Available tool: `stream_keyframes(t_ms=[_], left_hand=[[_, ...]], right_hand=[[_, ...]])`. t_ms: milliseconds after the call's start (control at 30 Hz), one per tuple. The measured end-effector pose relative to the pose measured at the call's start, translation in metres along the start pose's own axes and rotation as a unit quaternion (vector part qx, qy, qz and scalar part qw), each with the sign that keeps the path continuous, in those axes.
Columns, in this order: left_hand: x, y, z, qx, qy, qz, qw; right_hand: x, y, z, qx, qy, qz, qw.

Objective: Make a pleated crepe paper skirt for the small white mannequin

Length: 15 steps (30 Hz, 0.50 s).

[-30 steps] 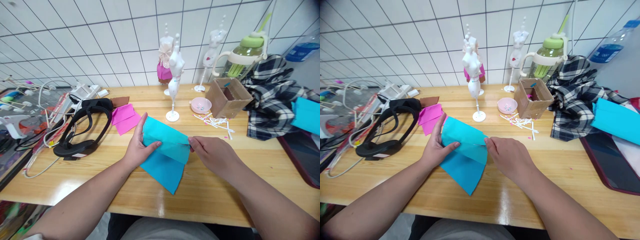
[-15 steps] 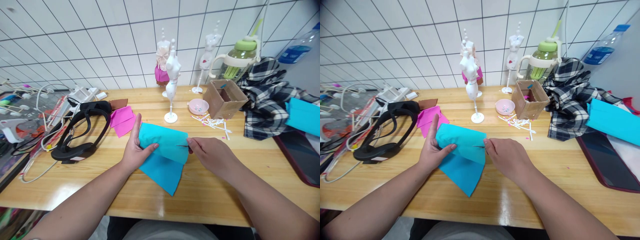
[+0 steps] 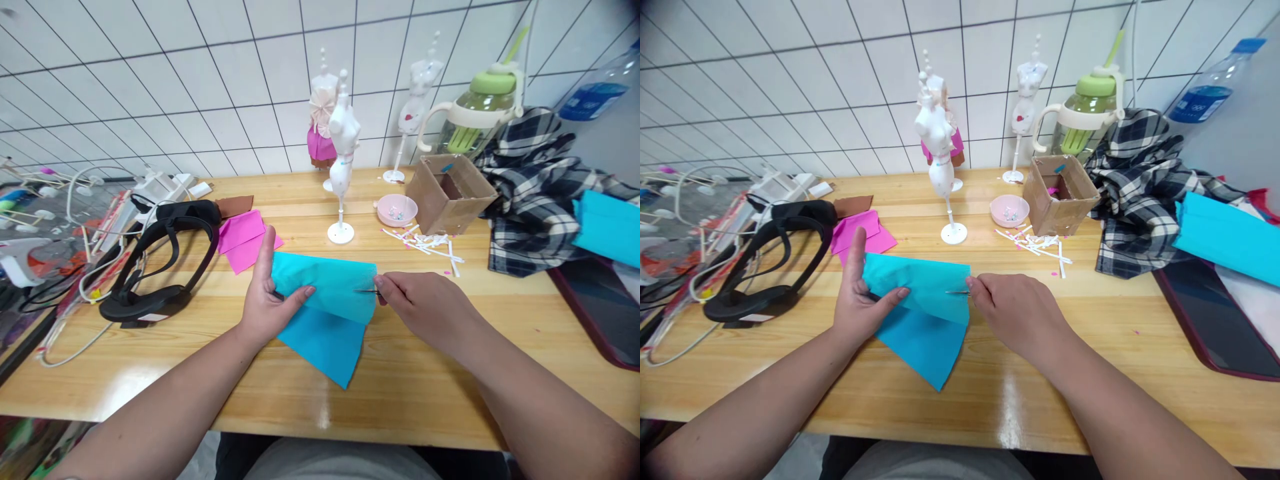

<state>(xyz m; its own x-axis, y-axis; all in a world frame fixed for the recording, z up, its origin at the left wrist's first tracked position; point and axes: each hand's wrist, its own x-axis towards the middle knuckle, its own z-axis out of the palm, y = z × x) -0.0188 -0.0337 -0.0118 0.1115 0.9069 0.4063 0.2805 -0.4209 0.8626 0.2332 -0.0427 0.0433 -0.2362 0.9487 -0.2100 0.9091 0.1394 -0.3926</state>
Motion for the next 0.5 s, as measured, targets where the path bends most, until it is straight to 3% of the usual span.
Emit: stream_keyframes(t_ms=[167, 500], left_hand=[[-0.0013, -0.0014, 0.0007, -0.024, -0.025, -0.022, 0.999], [-0.0004, 0.0014, 0.0012, -0.027, -0.013, -0.016, 0.999]], right_hand=[[-0.0001, 0.0003, 0.0004, 0.003, 0.002, -0.001, 1.0], [-0.0001, 0.0006, 0.0005, 0.016, 0.007, -0.007, 1.0]])
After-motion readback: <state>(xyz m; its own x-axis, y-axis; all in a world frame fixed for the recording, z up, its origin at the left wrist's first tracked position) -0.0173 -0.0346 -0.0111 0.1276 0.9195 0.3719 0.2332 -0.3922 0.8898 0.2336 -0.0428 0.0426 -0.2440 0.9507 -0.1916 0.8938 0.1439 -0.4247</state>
